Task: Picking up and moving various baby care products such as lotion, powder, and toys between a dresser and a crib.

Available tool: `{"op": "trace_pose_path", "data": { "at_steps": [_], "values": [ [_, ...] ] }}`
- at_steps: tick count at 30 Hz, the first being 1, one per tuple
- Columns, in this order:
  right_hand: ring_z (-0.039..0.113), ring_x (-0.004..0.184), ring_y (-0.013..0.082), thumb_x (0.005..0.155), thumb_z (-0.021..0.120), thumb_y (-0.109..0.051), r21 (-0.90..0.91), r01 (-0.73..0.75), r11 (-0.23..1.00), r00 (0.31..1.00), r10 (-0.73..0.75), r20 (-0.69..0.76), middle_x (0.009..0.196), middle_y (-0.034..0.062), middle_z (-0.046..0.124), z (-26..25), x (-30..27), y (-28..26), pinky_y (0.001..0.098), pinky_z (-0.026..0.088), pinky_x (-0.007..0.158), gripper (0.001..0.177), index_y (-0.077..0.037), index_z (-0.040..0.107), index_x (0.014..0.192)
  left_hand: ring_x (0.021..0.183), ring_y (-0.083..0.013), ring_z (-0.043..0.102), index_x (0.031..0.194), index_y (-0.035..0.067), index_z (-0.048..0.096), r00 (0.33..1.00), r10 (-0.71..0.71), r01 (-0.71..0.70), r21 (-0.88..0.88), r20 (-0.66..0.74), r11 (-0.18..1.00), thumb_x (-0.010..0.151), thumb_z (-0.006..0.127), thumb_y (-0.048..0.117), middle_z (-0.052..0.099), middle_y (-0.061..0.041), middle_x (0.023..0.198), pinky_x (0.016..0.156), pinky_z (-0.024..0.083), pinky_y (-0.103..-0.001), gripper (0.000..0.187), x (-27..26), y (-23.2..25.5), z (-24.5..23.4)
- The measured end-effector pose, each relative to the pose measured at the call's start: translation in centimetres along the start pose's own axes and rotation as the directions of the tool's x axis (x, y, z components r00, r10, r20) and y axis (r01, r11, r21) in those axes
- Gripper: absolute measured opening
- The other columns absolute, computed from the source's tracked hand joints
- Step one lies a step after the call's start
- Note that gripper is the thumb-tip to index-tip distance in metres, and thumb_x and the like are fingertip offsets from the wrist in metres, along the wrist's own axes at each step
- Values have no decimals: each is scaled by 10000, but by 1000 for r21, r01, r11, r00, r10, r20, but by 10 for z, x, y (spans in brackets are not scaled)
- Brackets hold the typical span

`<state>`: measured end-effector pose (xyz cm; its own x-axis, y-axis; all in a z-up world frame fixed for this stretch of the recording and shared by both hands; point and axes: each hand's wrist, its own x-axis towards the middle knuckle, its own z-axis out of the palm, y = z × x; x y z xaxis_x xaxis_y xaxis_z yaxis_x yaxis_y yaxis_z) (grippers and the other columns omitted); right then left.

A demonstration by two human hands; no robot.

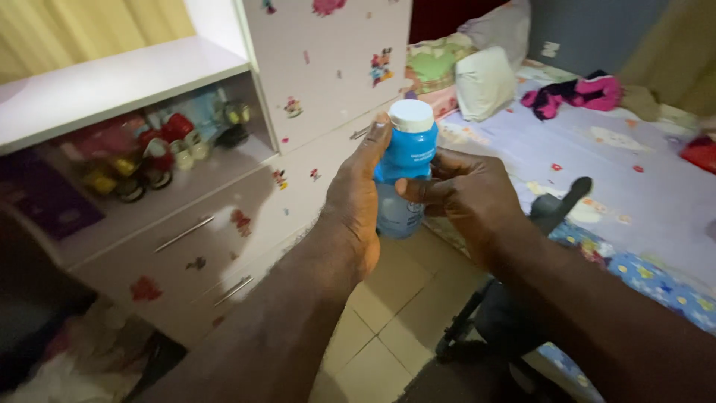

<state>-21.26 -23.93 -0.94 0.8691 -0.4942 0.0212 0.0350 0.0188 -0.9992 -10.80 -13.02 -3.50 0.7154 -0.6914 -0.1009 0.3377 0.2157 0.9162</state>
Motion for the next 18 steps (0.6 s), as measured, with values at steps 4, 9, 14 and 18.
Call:
{"op": "trace_pose_path", "data": {
  "at_steps": [4, 9, 14, 18],
  "values": [
    [724, 832, 213, 782, 788, -65, -99, -16, 995, 993, 4, -120, 984, 105, 811, -8, -11, -9, 393, 589, 788, 288, -39, 798, 1068, 1424, -305, 414, 1492, 231, 475, 990, -135, 136, 38, -31, 990, 786, 551, 725, 501, -101, 1461, 1168, 251, -667, 865, -7, 11, 24],
    [633, 746, 197, 778, 830, -20, -171, -11, 985, 972, -30, -235, 901, 122, 771, -33, -21, -4, 374, 506, 714, 246, 7, 822, 1022, 1469, -328, 391, 1491, 175, 501, 984, -116, 114, 22, 135, 993, 717, 606, 719, 475, -160, 1580, 1152, 204, -651, 952, -8, 7, 38],
    [659, 751, 167, 764, 802, -20, -132, 15, 991, 965, -49, -258, 910, 70, 778, -28, -45, -4, 348, 526, 703, 248, -35, 797, 1012, 1533, -347, 210, 1542, 223, 408, 978, -136, 128, 59, 156, 990, 735, 610, 707, 302, -136, 1651, 1174, 108, -667, 963, -22, 0, 39],
    [683, 766, 170, 782, 771, -18, -173, -57, 983, 949, -1, -314, 904, 71, 789, -10, -79, -18, 345, 560, 712, 237, -51, 796, 1016, 1535, -408, 172, 1610, 219, 487, 961, -103, 75, 116, 257, 990, 820, 694, 724, 329, -200, 1663, 1132, 96, -744, 961, -30, -32, 35]
  ]
}}
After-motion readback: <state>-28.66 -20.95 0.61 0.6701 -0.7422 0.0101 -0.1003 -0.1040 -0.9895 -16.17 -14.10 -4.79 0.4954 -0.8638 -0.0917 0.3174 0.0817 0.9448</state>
